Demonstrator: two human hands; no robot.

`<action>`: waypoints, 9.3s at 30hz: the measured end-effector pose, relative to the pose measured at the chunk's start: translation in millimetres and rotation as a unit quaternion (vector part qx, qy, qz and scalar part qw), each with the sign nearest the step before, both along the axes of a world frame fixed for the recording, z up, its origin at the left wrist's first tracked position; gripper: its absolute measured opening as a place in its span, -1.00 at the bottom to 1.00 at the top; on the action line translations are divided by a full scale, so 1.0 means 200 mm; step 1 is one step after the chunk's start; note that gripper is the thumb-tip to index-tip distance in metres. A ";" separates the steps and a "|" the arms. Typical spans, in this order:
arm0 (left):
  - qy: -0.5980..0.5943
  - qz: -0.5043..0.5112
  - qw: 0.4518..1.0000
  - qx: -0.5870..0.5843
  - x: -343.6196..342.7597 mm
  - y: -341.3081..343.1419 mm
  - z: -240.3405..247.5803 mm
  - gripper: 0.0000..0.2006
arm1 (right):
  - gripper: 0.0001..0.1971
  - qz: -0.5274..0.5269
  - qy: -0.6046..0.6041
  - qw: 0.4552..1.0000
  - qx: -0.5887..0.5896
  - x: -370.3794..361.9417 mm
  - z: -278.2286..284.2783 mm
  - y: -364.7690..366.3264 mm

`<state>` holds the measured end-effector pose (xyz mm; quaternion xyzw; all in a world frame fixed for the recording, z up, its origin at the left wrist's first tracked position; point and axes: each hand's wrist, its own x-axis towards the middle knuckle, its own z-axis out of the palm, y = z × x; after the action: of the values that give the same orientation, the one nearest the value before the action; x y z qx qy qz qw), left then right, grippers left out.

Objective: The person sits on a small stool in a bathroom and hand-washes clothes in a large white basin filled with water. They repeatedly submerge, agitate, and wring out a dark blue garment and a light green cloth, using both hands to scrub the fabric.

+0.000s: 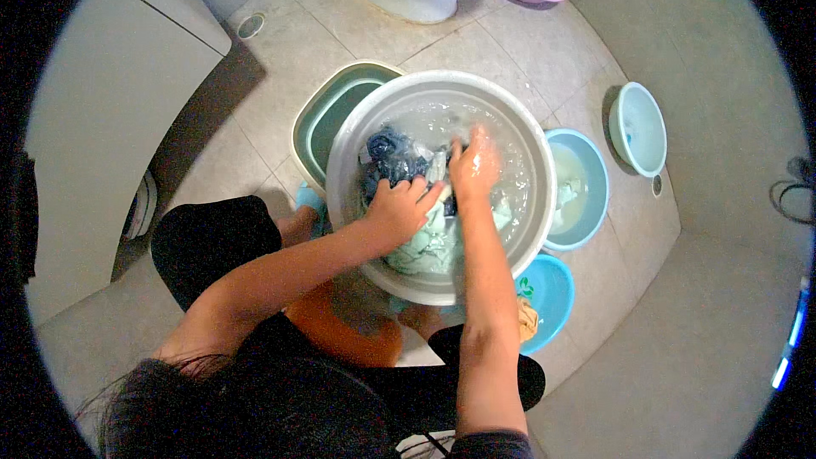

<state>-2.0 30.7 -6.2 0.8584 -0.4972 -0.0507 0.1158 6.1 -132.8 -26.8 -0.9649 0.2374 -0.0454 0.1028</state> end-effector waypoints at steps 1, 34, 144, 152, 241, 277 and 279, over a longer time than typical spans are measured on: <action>-0.016 -0.003 1.000 0.005 -0.02 0.00 -0.02 -0.44 | -0.57 -0.099 -0.044 0.987 0.115 0.04 0.00 -0.06; 0.183 -0.077 0.966 0.164 0.10 -0.05 0.03 -0.72 | -0.58 -0.022 0.068 0.996 0.051 0.08 -0.04 0.02; 0.872 0.147 0.268 -0.382 0.44 -0.16 0.29 -0.56 | -0.41 -0.171 -0.349 0.226 0.893 -0.17 0.29 0.11; 0.927 0.020 0.149 -0.343 0.41 -0.12 0.12 -0.51 | -0.72 0.002 -0.452 0.865 0.218 -0.15 0.56 0.34; 0.395 0.110 0.910 -0.070 0.20 -0.17 -0.01 -0.58 | -0.62 -0.021 -0.116 0.987 -0.109 -0.10 0.09 0.06; 0.207 0.003 0.967 0.145 0.05 -0.07 0.08 -0.35 | -0.62 0.036 -0.125 0.990 0.054 -0.02 -0.10 0.02; 0.213 0.016 0.969 0.125 0.05 -0.07 0.07 -0.35 | -0.63 -0.030 -0.081 0.990 0.111 0.05 -0.19 -0.17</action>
<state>8.6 16.2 7.1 0.8433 -0.4367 -0.2927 0.1116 16.1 -167.6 -64.2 -0.9333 0.2602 -0.0996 0.2263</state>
